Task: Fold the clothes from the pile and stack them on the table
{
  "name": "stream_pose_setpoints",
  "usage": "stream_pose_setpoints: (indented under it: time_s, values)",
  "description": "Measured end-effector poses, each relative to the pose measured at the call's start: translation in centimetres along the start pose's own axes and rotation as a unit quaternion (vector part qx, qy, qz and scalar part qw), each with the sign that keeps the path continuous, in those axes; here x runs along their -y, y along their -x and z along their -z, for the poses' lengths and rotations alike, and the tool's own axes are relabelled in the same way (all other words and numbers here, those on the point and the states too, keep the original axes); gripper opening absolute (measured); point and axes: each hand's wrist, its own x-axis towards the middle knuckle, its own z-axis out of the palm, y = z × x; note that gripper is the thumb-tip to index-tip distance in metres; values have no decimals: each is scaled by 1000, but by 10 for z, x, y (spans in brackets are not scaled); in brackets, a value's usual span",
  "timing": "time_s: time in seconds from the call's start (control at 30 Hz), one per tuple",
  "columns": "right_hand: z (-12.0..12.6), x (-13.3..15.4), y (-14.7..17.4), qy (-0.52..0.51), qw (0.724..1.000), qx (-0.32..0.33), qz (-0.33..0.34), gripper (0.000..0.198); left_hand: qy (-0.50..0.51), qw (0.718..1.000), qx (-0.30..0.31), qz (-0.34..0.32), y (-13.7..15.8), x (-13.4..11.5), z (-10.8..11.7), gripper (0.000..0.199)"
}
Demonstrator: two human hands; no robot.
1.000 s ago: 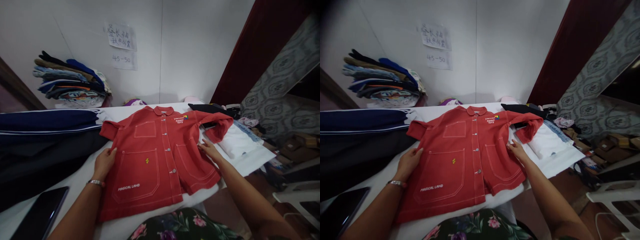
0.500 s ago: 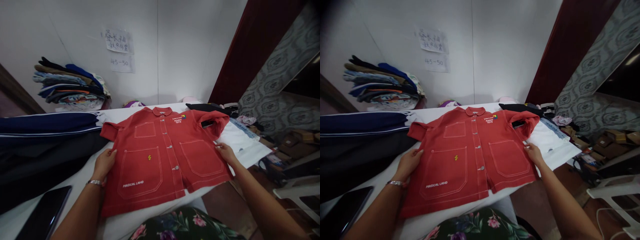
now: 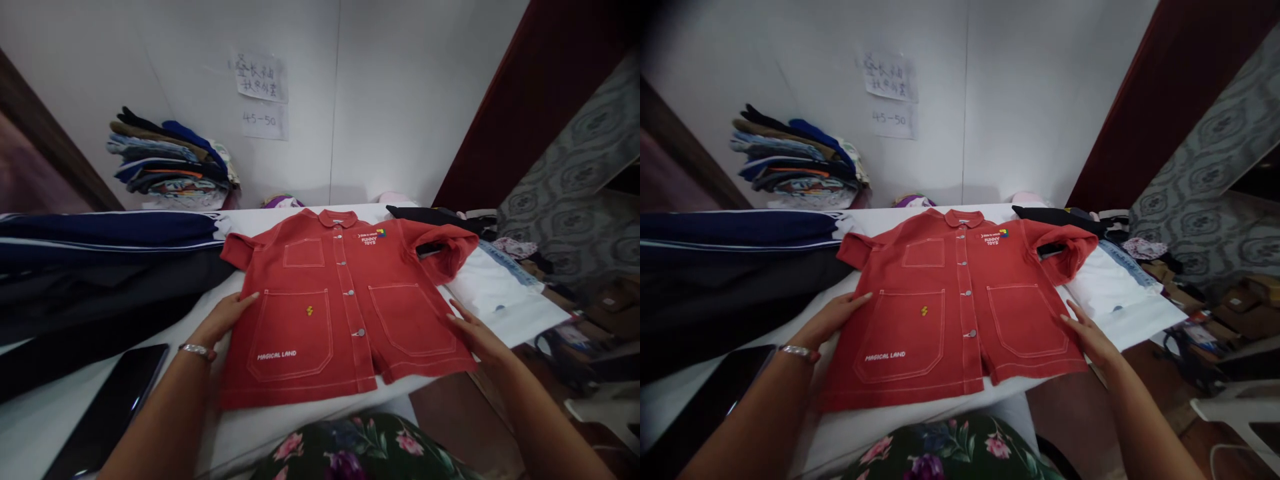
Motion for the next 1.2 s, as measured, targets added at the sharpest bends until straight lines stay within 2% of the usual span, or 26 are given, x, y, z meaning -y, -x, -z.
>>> stream_pose_setpoints:
  time_s: [0.1, 0.2, 0.3, 0.37, 0.43, 0.57, 0.67, 0.77, 0.83, 0.9, 1.07, 1.2]
  values:
    - [4, -4, 17, -9, 999, 45, -24, 96, 91, 986, 129, 45, 23, -3, 0, 39]
    - [8, -3, 29, 14, 997, 72, -33, 98, 121, 974, 183, 54, 51, 2, 0, 47]
    - [12, 3, 37, 55, 997, 50, -14, 92, 165, 955, 235, 75, 77, 11, 3, 50]
    - [15, 5, 38, 83, 996, 21, 4, 86, 195, 951, 226, 79, 88, 16, 10, 52]
    - [17, 5, 38, 103, 995, 2, 13, 81, 212, 957, 186, 67, 94, 20, 19, 56]
    - [28, -8, 29, 181, 981, 27, 61, 65, 159, 973, 161, 47, 98, 28, 28, 53]
    - [40, -16, 18, 314, 945, -1, 92, 55, 72, 986, 145, 38, 97, 35, 24, 46]
    - [40, -9, 10, 449, 878, -72, 149, 54, 25, 992, 118, 28, 90, 38, 22, 43]
    - [22, 3, 9, 483, 844, -69, 224, 55, 2, 997, 79, 25, 78, 35, 24, 42]
    - [-11, 17, 7, 481, 831, -7, 280, 54, 14, 999, 39, 16, 62, 27, 25, 42]
    - [-125, 36, -11, 461, 792, 181, 357, 50, 157, 987, -20, 13, 10, -3, 20, 36]
    - [-207, 42, -40, 467, 757, 235, 392, 56, 211, 975, -62, 28, -31, -21, 9, 35]
